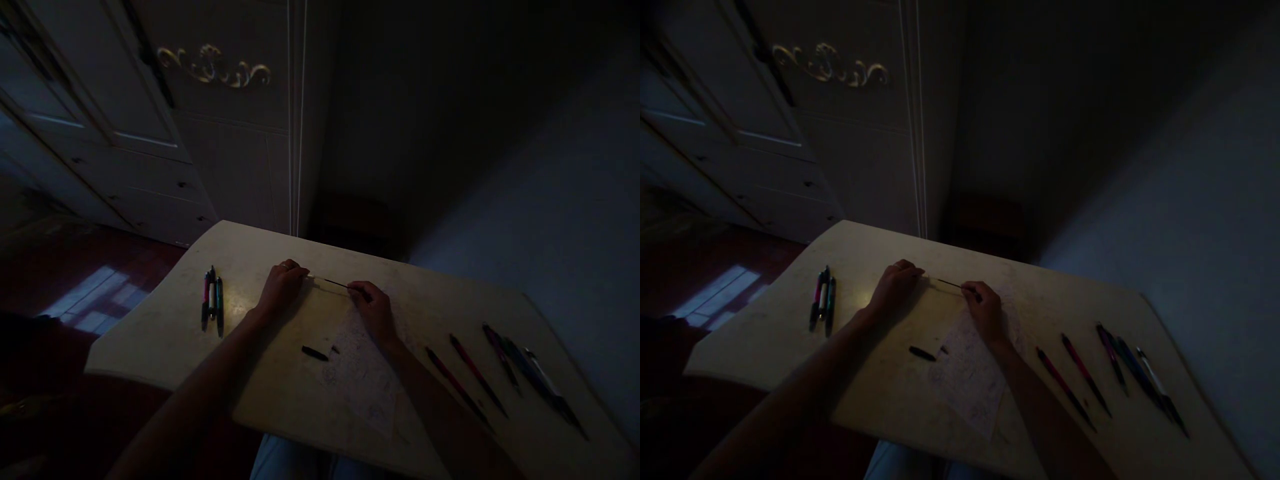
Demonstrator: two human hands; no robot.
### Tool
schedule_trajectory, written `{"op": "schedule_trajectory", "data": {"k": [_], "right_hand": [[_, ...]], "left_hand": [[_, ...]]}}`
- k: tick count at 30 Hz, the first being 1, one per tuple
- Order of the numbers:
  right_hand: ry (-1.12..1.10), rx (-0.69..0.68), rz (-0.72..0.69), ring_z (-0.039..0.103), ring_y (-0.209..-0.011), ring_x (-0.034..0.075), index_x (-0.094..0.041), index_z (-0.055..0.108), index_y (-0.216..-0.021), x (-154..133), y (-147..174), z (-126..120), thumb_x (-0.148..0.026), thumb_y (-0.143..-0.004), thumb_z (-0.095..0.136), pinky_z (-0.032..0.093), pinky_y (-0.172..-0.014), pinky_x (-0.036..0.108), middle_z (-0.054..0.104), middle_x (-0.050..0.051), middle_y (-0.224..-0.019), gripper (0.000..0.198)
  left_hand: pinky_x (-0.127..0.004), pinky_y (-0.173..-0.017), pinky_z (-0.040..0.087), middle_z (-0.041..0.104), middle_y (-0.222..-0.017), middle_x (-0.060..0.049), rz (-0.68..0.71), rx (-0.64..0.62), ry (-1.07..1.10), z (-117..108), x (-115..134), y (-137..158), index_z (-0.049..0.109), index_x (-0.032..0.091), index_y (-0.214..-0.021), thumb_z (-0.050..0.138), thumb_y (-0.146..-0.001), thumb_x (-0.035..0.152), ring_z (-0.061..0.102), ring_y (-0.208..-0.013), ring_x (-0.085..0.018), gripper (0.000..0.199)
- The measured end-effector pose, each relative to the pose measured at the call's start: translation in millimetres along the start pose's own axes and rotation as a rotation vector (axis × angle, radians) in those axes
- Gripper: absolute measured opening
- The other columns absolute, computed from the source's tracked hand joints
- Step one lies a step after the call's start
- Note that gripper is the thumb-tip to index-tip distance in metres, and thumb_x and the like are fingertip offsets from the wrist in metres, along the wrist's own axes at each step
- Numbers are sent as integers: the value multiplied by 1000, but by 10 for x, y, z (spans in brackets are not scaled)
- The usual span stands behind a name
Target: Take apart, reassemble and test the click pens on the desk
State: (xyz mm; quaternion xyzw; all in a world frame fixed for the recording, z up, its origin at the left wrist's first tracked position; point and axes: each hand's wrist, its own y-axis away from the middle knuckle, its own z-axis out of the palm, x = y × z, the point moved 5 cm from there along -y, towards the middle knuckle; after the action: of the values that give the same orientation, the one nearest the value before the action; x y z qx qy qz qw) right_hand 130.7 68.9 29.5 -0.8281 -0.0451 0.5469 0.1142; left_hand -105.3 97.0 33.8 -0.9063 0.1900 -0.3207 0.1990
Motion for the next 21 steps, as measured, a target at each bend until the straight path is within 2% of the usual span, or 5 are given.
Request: {"op": "schedule_trajectory", "data": {"k": [21], "right_hand": [[60,12,-122,66,-84,21,-20,71,-88,2,56,10,-33,-85,60,52,-78,34,72,6,-88,17]], "left_hand": [[-31,-73,52,68,-92,-8,-28,13,61,29,-119,19,76,18,-94,55,-80,8,64,-77,-16,27]]}}
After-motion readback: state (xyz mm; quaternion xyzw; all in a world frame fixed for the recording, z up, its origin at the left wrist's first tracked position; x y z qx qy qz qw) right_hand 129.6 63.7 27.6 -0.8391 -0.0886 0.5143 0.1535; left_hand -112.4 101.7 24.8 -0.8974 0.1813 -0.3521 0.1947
